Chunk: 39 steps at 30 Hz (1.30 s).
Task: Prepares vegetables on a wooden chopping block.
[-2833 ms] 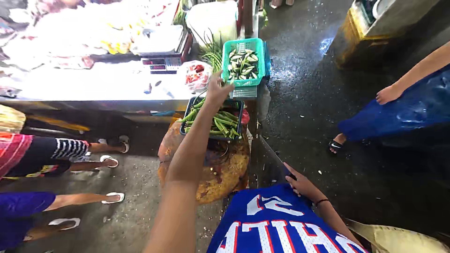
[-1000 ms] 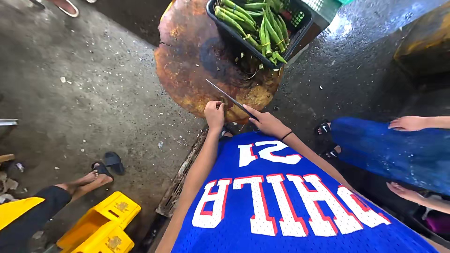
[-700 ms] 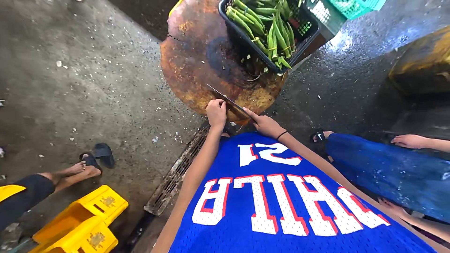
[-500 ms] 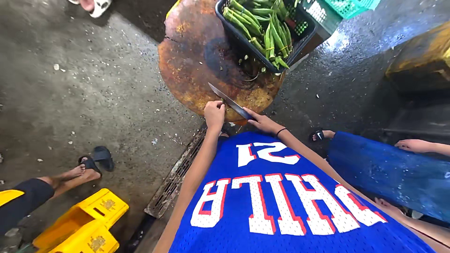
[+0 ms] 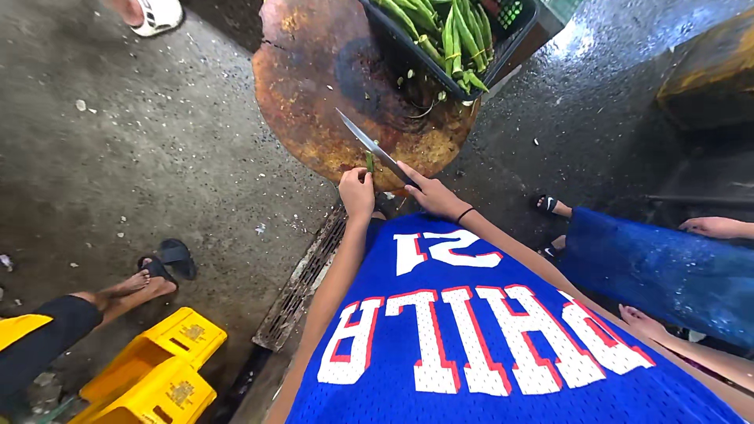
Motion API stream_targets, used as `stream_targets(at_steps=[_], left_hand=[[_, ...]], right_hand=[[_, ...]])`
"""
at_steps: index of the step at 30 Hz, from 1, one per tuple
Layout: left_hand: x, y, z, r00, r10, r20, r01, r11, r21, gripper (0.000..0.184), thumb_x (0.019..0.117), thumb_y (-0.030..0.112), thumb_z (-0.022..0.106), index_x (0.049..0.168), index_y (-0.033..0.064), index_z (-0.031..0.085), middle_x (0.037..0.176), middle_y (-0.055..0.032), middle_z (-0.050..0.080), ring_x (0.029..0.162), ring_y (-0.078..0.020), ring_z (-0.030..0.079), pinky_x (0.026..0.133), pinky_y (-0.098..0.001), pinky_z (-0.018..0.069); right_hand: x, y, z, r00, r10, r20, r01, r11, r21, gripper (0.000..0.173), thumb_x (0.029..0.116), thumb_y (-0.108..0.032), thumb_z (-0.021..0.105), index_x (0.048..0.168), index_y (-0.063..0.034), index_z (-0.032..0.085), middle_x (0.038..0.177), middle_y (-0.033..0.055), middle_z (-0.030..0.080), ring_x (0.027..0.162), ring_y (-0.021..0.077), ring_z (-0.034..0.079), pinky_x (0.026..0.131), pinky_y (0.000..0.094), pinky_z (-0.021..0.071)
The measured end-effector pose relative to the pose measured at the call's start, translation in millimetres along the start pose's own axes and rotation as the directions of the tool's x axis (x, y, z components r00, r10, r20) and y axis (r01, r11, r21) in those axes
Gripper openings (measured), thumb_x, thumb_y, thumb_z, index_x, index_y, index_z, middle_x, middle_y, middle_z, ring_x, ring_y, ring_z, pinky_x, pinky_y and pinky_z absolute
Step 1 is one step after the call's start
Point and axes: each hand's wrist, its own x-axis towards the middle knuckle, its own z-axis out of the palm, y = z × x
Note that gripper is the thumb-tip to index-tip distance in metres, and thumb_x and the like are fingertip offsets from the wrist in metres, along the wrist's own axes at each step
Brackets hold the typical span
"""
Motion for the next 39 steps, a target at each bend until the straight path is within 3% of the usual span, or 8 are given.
stream_targets(at_steps=[3,9,16,23,28,34,37,39], left_hand=[[3.7,0.5,-1.8,1.0,0.006,0.016,-0.006,1.0,0.001,0.021,0.0981,0.021,0.065,0.111,0.0087,0.075,0.111,-0.0097,0.074,0.109,-0.0219,0.069,0.1,-0.044,0.0523],[5.2,2.0,-3.9,0.997,-0.053,0.052,0.054,0.998,-0.019,0.022,0.0983,0.022,0.065,0.113,0.0093,0.075,0.111,-0.0089,0.075,0.108,-0.0221,0.07,0.1,-0.0454,0.0529],[6.7,5.2,-9.6,0.993,-0.067,0.098,0.069,0.997,-0.017,0.024,0.0988,0.022,0.063,0.114,0.0088,0.075,0.111,-0.0102,0.075,0.108,-0.024,0.071,0.099,-0.0485,0.0532],[2.6,6.6,-5.1,0.996,-0.072,0.051,0.074,0.997,-0.023,0.022,0.0978,0.021,0.063,0.112,0.0093,0.076,0.108,-0.0091,0.076,0.104,-0.022,0.072,0.096,-0.0467,0.054],[3.5,6.7,-0.7,0.995,-0.094,0.04,0.095,0.995,-0.021,0.023,0.0981,0.022,0.062,0.112,0.0088,0.075,0.108,-0.0094,0.075,0.103,-0.0214,0.072,0.096,-0.0455,0.0552],[2.6,1.0,7.6,0.994,-0.11,0.017,0.111,0.985,-0.131,0.022,0.098,0.02,0.062,0.111,0.0069,0.073,0.102,-0.0091,0.075,0.087,-0.0163,0.074,0.085,-0.0386,0.0617],[4.4,-0.3,8.5,0.993,-0.112,0.022,0.114,0.981,-0.156,0.021,0.0983,0.02,0.063,0.111,0.0071,0.073,0.1,-0.0075,0.075,0.083,-0.0138,0.075,0.082,-0.0364,0.0636],[5.9,2.3,5.3,0.995,-0.095,0.03,0.097,0.99,-0.099,0.023,0.0981,0.021,0.063,0.113,0.0071,0.073,0.104,-0.009,0.075,0.091,-0.0175,0.074,0.087,-0.0408,0.06]], right_hand=[[3.8,-8.6,6.7,1.0,-0.003,0.009,0.003,1.0,-0.021,0.059,0.1119,-0.037,0.039,0.164,-0.0425,0.013,0.099,0.0185,0.072,0.081,0.0361,0.07,0.078,0.0578,0.0571],[7.8,-9.2,24.9,0.999,-0.033,-0.005,0.033,0.999,0.002,0.059,0.1119,-0.036,0.04,0.165,-0.0378,0.014,0.099,0.0191,0.073,0.083,0.0364,0.071,0.081,0.0579,0.0568],[3.5,-12.1,34.5,1.0,-0.006,-0.011,0.007,1.0,0.028,0.058,0.112,-0.036,0.039,0.165,-0.0412,0.014,0.097,0.0186,0.072,0.082,0.0359,0.07,0.08,0.0584,0.0565],[-3.1,-11.5,42.4,0.999,0.029,-0.014,-0.029,0.999,0.04,0.058,0.1123,-0.037,0.037,0.165,-0.0422,0.012,0.095,0.019,0.072,0.08,0.0366,0.07,0.078,0.058,0.0567],[-13.0,10.5,54.5,1.0,0.026,-0.003,-0.026,1.0,0.016,0.058,0.1122,-0.038,0.036,0.164,-0.0453,0.01,0.096,0.0171,0.073,0.083,0.0372,0.071,0.079,0.0599,0.0565],[-63.8,40.3,62.4,0.998,0.049,-0.034,-0.048,0.998,0.037,0.058,0.111,-0.039,0.04,0.163,-0.049,0.014,0.087,0.0132,0.072,0.068,0.0312,0.069,0.064,0.0551,0.0575],[-74.6,56.8,55.0,0.999,0.04,-0.021,-0.037,0.991,0.13,0.056,0.1106,-0.04,0.043,0.162,-0.0488,0.021,0.104,0.0124,0.074,0.081,0.0288,0.072,0.075,0.0547,0.059],[-75.9,65.1,48.4,0.998,0.028,-0.06,-0.018,0.986,0.165,0.056,0.1103,-0.04,0.044,0.162,-0.0459,0.023,0.115,0.0129,0.073,0.09,0.0296,0.073,0.081,0.0562,0.0583]])
